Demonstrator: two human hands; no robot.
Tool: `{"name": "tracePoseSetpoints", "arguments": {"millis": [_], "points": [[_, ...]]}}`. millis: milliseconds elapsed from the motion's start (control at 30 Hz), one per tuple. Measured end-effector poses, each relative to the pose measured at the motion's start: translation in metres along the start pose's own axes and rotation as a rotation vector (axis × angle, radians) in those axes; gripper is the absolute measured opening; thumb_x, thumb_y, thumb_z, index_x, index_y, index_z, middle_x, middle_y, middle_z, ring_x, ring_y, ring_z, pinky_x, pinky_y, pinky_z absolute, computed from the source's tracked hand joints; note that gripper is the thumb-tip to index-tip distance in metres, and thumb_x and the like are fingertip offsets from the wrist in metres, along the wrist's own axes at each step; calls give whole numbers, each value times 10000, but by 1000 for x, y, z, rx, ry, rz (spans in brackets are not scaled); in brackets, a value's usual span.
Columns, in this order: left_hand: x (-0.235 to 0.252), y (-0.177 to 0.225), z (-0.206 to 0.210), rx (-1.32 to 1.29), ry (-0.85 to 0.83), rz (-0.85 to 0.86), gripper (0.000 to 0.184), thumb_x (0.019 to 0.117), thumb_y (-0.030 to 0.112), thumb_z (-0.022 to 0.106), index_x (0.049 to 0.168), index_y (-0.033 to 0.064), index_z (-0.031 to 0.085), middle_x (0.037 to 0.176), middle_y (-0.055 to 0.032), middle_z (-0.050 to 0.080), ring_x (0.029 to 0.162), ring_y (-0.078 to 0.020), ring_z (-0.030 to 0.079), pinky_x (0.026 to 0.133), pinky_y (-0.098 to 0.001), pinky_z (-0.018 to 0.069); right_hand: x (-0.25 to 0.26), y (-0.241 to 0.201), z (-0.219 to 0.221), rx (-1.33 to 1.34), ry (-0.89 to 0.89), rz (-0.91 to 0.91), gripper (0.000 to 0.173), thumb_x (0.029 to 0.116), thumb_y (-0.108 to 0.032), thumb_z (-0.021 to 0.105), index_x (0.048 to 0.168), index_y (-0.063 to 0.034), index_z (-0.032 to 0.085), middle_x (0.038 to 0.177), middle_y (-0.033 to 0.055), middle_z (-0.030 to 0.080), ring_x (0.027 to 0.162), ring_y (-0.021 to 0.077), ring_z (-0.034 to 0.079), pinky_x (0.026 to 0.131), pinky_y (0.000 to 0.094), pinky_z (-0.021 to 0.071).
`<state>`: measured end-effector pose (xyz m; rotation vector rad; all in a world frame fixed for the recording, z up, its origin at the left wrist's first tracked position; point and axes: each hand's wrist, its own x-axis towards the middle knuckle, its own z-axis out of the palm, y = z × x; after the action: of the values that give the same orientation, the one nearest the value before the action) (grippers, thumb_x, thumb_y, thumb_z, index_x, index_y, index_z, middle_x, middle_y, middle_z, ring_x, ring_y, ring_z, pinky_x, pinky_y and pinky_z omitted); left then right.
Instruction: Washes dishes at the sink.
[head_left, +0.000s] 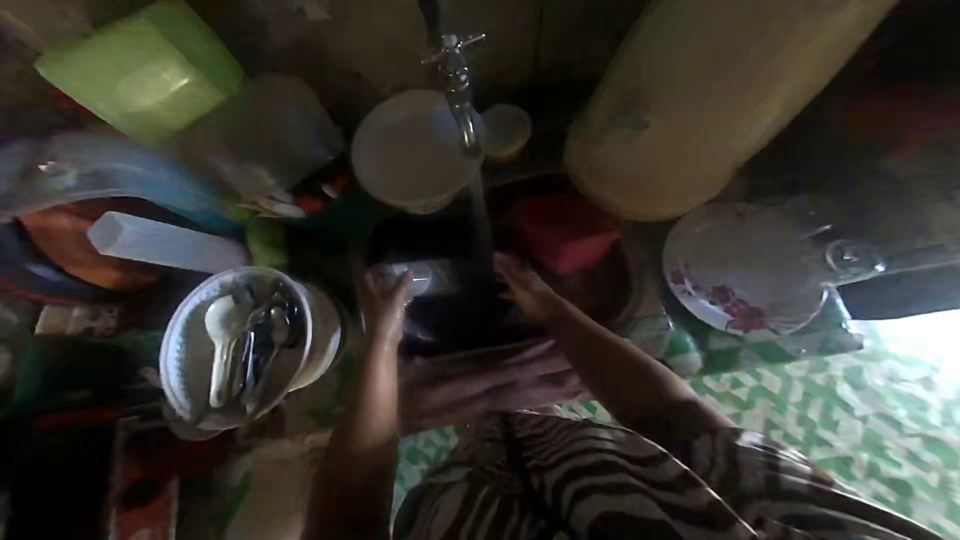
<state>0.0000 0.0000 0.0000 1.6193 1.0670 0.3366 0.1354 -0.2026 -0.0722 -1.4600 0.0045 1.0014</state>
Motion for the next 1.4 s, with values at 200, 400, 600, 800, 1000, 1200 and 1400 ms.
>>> {"name": "tracePoseSetpoints", "arguments": {"millis": [200, 400, 600, 800, 1000, 1200, 1400], "points": [[-13, -17, -5, -113, 48, -47, 576, 1006, 306, 677, 1489, 101, 438, 1360, -184, 580, 1080, -302, 685, 838, -492, 631, 52, 13, 63, 336, -198, 162, 744, 1003, -714, 364, 1556, -217, 388, 1464, 149, 546, 1248, 350, 601, 949, 563, 557], [-34, -41, 5, -204, 75, -45, 526, 1036, 200, 626, 1483, 23, 413, 1299, -200, 589, 1078, -270, 666, 870, -439, 615, 64, -22, 67, 58, 4, 140, 447, 1025, -448, 585, 1325, -117, 609, 1134, 82, 661, 948, 182, 639, 809, 377, 564], [-32, -42, -42, -242, 249, -92, 586, 1077, 195, 539, 1578, 56, 268, 1455, -228, 486, 1173, -295, 632, 923, -448, 589, 65, -71, 17, -287, 139, 23, 550, 1047, -392, 576, 1450, -25, 505, 1415, 227, 555, 1249, 346, 580, 1019, 526, 507], [-10, -68, -10, 176, 232, -170, 622, 978, 268, 715, 1452, -37, 453, 1409, -281, 534, 1300, -374, 535, 1081, -508, 459, 94, -85, 13, -699, 112, -126, 650, 902, -511, 753, 1361, -68, 629, 1339, 210, 637, 1267, 376, 590, 1085, 597, 444], [-12, -7, 48, 515, -107, 234, 820, 949, 385, 727, 1579, 32, 339, 1601, -245, 364, 1490, -397, 342, 1219, -551, 297, 83, -120, -1, -834, -81, -216, 571, 929, -435, 747, 1368, -89, 629, 1339, 191, 642, 1263, 336, 599, 1106, 570, 440], [29, 5, 131, 72, -326, 174, 711, 1017, 292, 649, 1591, 54, 304, 1541, -219, 455, 1383, -327, 496, 1138, -515, 430, 47, -125, 29, -473, 95, -262, 538, 1045, -426, 570, 1377, -2, 568, 1304, 224, 632, 1197, 307, 617, 1041, 502, 490], [-15, 52, 118, 85, -367, -108, 404, 1103, 104, 433, 1479, -44, 430, 1439, -223, 539, 1291, -250, 547, 1096, -383, 448, 31, -49, 53, -846, 169, -695, 572, 1077, -360, 473, 1559, -55, 420, 1635, 178, 353, 1526, 345, 305, 1254, 530, 243]]}}
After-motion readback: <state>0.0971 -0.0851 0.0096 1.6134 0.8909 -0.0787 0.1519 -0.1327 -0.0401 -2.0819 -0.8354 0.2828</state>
